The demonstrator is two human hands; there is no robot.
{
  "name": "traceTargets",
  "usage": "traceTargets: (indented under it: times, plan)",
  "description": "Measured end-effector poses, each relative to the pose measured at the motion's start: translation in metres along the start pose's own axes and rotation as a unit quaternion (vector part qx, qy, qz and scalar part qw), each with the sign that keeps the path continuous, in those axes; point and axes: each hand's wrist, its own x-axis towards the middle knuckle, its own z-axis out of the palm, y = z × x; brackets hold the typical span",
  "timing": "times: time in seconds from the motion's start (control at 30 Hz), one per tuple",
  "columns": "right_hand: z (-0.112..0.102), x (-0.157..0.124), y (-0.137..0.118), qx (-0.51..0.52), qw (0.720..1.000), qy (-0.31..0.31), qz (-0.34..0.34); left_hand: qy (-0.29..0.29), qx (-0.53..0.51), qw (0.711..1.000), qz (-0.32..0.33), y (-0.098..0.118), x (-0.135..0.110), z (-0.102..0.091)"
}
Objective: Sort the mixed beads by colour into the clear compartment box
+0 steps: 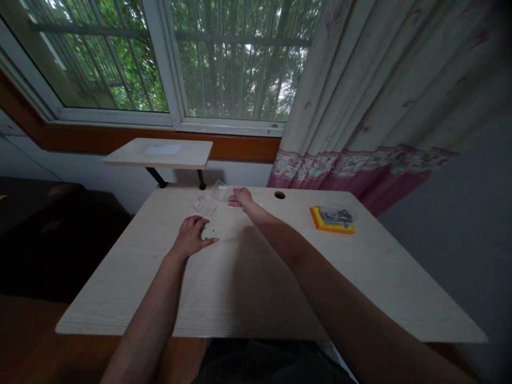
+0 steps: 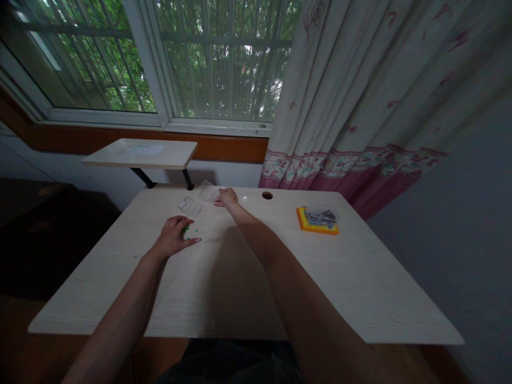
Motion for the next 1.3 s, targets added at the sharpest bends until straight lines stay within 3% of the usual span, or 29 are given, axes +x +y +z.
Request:
traceTargets:
  times: [0.43,0.77,0.93,1.03,1.07,1.13,1.2,1.3]
  plan:
    - [0.002,-0.020,-0.008,-0.080,0.993,-0.077,0.038,-0.008,0.087,0.996,0.000,0.022,0.011,-0.003]
    - [-0.010,-0.030,-0.017,-0.224,0.968,-0.079,0.081,-0.006,0.072,0.997,-0.001,0.010,0.009,-0.004]
    - [-0.029,-0.046,-0.023,-0.297,0.947,-0.092,0.086,-0.017,0.072,0.997,0.005,0.002,0.008,-0.005]
    - [-0.059,-0.073,-0.025,-0.317,0.943,-0.094,0.028,-0.012,0.057,0.998,0.006,0.001,0.007,-0.006]
    - [-0.074,-0.085,-0.027,-0.336,0.936,-0.092,-0.050,-0.009,0.050,0.999,0.006,0.001,0.007,-0.006]
    - [-0.112,-0.107,-0.031,-0.387,0.901,-0.071,-0.185,-0.003,0.037,0.999,0.003,0.001,0.007,-0.007]
    - [-0.158,-0.124,-0.037,-0.437,0.853,-0.002,-0.285,-0.001,0.031,1.000,0.002,0.002,0.007,-0.008]
    - [-0.238,-0.134,-0.043,-0.489,0.790,0.095,-0.357,0.002,0.035,0.999,0.005,0.002,0.008,-0.011]
